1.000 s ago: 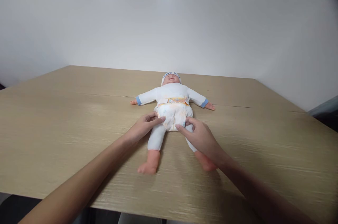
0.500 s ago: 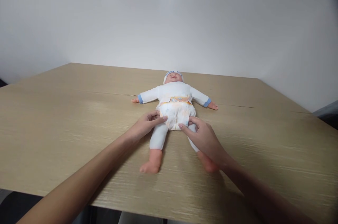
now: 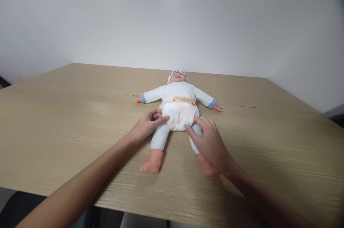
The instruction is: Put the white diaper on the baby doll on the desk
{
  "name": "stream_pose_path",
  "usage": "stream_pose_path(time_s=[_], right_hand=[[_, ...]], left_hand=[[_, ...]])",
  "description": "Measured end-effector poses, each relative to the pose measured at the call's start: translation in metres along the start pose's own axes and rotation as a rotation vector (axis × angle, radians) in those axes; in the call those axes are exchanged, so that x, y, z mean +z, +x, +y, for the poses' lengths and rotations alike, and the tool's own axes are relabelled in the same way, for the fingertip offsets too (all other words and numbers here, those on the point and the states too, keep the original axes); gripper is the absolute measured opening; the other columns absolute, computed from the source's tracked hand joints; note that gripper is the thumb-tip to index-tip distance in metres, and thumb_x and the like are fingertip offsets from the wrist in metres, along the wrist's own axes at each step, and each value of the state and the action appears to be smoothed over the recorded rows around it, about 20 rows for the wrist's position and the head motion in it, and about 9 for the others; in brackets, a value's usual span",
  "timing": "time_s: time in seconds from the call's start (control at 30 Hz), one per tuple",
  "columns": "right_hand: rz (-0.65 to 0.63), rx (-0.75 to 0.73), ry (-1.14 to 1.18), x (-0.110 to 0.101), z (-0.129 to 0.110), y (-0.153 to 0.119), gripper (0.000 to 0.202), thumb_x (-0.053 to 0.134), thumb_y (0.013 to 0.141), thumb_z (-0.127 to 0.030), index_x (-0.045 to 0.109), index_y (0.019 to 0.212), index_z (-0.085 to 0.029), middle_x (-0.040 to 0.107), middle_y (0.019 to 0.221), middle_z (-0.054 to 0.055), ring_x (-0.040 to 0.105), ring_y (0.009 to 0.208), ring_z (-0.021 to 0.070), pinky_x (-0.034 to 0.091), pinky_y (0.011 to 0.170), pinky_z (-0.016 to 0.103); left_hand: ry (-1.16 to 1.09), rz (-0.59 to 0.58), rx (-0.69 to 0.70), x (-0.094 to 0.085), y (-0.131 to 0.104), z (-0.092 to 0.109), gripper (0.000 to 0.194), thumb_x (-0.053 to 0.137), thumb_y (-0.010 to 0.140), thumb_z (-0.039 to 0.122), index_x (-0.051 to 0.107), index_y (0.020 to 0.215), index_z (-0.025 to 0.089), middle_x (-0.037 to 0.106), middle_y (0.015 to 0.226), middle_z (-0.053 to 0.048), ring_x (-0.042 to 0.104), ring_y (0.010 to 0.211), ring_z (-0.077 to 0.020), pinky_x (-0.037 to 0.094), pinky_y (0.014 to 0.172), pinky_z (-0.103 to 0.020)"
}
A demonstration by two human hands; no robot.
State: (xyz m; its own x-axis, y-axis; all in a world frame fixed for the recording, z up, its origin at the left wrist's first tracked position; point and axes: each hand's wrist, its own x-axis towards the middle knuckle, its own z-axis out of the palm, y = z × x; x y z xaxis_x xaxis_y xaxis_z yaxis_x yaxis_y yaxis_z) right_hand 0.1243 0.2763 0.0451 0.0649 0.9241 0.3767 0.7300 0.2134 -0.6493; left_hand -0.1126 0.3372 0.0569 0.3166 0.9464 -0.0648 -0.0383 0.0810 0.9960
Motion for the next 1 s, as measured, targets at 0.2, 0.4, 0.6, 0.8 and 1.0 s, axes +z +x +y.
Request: stream_pose_path(time_s=[0.2, 0.4, 0.6, 0.8, 1.0], right_hand=[[0.014, 0.033, 0.092, 0.004, 0.013, 0.003, 0.031, 0.070, 0.096, -0.054, 0.077, 0.099, -0.024, 0.066, 0.115, 0.012, 0.062, 0.113, 0.0324, 0.050, 0.105, 0.051], [-0.071, 0.073, 0.149, -0.016, 0.014, -0.012, 0.035, 0.066, 0.096, -0.051, 0.080, 0.116, -0.025, 0.068, 0.107, 0.008, 0.062, 0.086, 0.0231, 0.053, 0.082, 0.039], [0.103, 0.048, 0.134, -0.026, 0.050, 0.002, 0.035, 0.062, 0.101, -0.053, 0.071, 0.116, -0.023, 0.074, 0.108, 0.009, 0.066, 0.094, 0.0261, 0.053, 0.088, 0.040], [0.206, -0.192, -0.315, 0.004, 0.099, 0.088, 0.057, 0.056, 0.101, -0.047, 0.056, 0.150, -0.017, 0.062, 0.152, 0.020, 0.054, 0.137, 0.0371, 0.041, 0.115, 0.051], [0.198, -0.091, -0.460, 0.016, 0.118, 0.112, 0.061, 0.054, 0.104, -0.058, 0.062, 0.147, -0.016, 0.072, 0.135, 0.019, 0.060, 0.124, 0.0396, 0.042, 0.103, 0.050]], left_hand=[[0.068, 0.134, 0.163, 0.004, 0.004, -0.011, 0.059, 0.095, 0.077, 0.049, 0.054, 0.111, 0.024, 0.075, 0.087, 0.000, 0.069, 0.080, -0.0175, 0.050, 0.074, -0.031], [0.374, 0.208, 0.396, -0.012, -0.009, -0.014, 0.046, 0.081, 0.093, 0.049, 0.057, 0.123, 0.023, 0.077, 0.103, -0.005, 0.070, 0.096, -0.0199, 0.053, 0.093, -0.035], [0.898, 0.330, 0.551, -0.064, 0.016, -0.018, 0.039, 0.064, 0.102, 0.052, 0.057, 0.125, 0.022, 0.069, 0.126, -0.011, 0.063, 0.107, -0.0244, 0.048, 0.105, -0.041], [1.206, 0.397, 0.518, -0.080, 0.088, -0.016, 0.066, 0.064, 0.095, 0.066, 0.055, 0.141, 0.019, 0.061, 0.149, -0.019, 0.049, 0.140, -0.0396, 0.034, 0.120, -0.053], [1.295, 0.448, 0.396, -0.084, 0.108, -0.012, 0.068, 0.055, 0.093, 0.084, 0.067, 0.122, 0.023, 0.074, 0.125, -0.018, 0.059, 0.118, -0.0393, 0.037, 0.106, -0.051]])
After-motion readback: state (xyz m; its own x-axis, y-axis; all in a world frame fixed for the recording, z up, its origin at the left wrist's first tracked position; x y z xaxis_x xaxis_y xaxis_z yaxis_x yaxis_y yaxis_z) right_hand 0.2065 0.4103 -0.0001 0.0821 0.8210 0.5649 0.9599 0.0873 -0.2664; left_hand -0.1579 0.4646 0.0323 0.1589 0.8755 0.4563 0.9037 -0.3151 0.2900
